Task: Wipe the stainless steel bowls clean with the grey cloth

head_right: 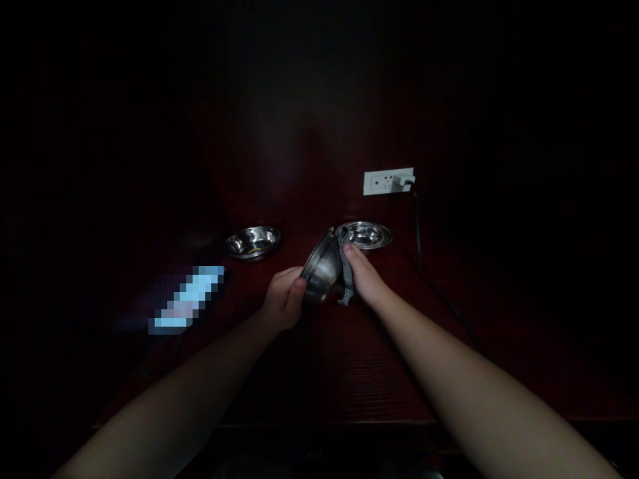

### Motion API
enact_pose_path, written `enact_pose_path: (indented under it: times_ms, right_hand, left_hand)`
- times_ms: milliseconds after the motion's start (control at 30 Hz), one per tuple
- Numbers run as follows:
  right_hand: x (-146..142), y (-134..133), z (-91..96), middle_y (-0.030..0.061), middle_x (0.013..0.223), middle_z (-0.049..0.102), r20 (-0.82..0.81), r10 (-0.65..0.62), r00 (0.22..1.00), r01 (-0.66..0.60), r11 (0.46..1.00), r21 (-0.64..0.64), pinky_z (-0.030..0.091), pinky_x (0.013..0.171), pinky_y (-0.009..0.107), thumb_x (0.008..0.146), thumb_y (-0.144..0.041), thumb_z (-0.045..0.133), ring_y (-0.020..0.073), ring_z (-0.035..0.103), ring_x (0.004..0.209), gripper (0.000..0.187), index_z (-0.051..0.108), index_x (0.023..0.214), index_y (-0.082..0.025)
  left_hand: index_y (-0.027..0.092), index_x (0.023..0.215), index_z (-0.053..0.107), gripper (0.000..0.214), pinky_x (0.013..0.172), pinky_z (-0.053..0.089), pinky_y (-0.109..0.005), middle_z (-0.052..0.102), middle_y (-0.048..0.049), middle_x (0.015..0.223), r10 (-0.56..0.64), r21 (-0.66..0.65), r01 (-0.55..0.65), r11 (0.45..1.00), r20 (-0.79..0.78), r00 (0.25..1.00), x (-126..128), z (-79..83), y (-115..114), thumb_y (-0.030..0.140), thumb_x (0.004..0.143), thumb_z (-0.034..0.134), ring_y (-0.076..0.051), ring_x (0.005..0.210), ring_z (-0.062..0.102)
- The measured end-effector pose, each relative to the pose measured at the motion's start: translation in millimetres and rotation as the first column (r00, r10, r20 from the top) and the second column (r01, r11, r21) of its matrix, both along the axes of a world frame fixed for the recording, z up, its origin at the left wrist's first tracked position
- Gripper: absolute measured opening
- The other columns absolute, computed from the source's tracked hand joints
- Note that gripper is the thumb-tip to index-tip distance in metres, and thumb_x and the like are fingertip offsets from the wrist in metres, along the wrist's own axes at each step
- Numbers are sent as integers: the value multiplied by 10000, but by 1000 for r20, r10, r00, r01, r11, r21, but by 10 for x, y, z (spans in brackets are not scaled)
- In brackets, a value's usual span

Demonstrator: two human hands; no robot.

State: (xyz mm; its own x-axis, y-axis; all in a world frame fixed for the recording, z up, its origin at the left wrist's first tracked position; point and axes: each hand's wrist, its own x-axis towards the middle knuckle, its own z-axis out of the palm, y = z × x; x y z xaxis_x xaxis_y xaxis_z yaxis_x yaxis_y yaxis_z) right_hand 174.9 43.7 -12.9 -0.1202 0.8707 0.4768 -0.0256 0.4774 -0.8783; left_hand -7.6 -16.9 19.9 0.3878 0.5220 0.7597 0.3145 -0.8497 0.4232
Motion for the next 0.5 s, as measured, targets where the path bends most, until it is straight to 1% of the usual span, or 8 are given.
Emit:
enact_pose_path:
  times_ms: [67, 133, 167, 233, 300, 367, 433, 500]
  right_hand:
    - [-20, -14, 11, 47, 1225, 611, -38, 12, 999, -12, 1000, -18, 412, 992, 500, 890, -569, 302, 256, 500, 1208, 518, 534, 1220, -245]
    - [-37, -70, 70, 61, 1243, 595, -41, -9, 999, 10, 1000, 6, 399, 1005, 483, 887, -565, 314, 256, 517, 1184, 520, 532, 1215, -224]
    - [-41, -110, 111, 60, 1248, 587, -10, -25, 1000, 26, 998, 50, 384, 1018, 472, 880, -560, 343, 253, 514, 1184, 510, 522, 1220, -224]
    - [-39, -199, 195, 67, 1257, 567, 96, -54, 994, 38, 986, 160, 353, 1042, 456, 857, -542, 418, 251, 497, 1188, 515, 481, 1256, -222]
    - [-26, -277, 268, 98, 1300, 514, 195, -85, 977, 25, 955, 295, 335, 1045, 478, 845, -530, 448, 267, 476, 1195, 580, 400, 1319, -200]
    - [-10, -333, 325, 125, 1342, 457, 285, -125, 950, -4, 910, 414, 326, 1041, 500, 830, -529, 469, 288, 442, 1221, 644, 332, 1360, -190]
    - [2, -368, 375, 140, 1372, 412, 369, -182, 911, -30, 864, 502, 313, 1044, 518, 798, -535, 509, 308, 397, 1254, 706, 296, 1379, -194]
    - [5, -393, 421, 145, 1391, 379, 419, -254, 872, -40, 815, 577, 294, 1052, 536, 754, -535, 560, 326, 358, 1279, 761, 291, 1384, -203]
  left_hand:
    - [154, 858, 534, 273, 722, 431, -311, 580, -76, 847, -55, -54, 55, 997, -10, 998, 25, 19, -13, 332, 906, 332, -164, 787, 538]
    - [152, 1043, 509, 261, 810, 445, -340, 590, -98, 1009, -114, -146, 106, 984, -44, 993, 55, 24, -33, 331, 884, 403, -182, 910, 554]
    - [155, 1084, 491, 280, 820, 452, -349, 594, -97, 1030, -146, -205, 128, 970, -75, 986, 67, 21, -43, 329, 873, 431, -184, 921, 563]
    - [154, 1099, 483, 307, 827, 462, -367, 603, -97, 1034, -213, -290, 170, 942, -122, 969, 77, 10, -60, 336, 852, 474, -192, 925, 576]
    - [148, 1135, 465, 363, 828, 468, -383, 604, -106, 1044, -269, -338, 217, 916, -116, 956, 72, 5, -76, 356, 839, 497, -202, 928, 584]
    - [144, 1219, 412, 503, 847, 466, -400, 589, -126, 1098, -321, -348, 283, 894, -54, 946, 59, 14, -91, 408, 809, 537, -224, 972, 580]
    - [142, 1264, 380, 644, 884, 450, -421, 559, -146, 1160, -366, -323, 351, 879, 15, 931, 52, 31, -107, 486, 757, 580, -258, 1041, 555]
    - [138, 1236, 411, 683, 900, 438, -432, 552, -150, 1157, -393, -290, 397, 871, 74, 916, 52, 44, -118, 559, 725, 581, -275, 1054, 540]
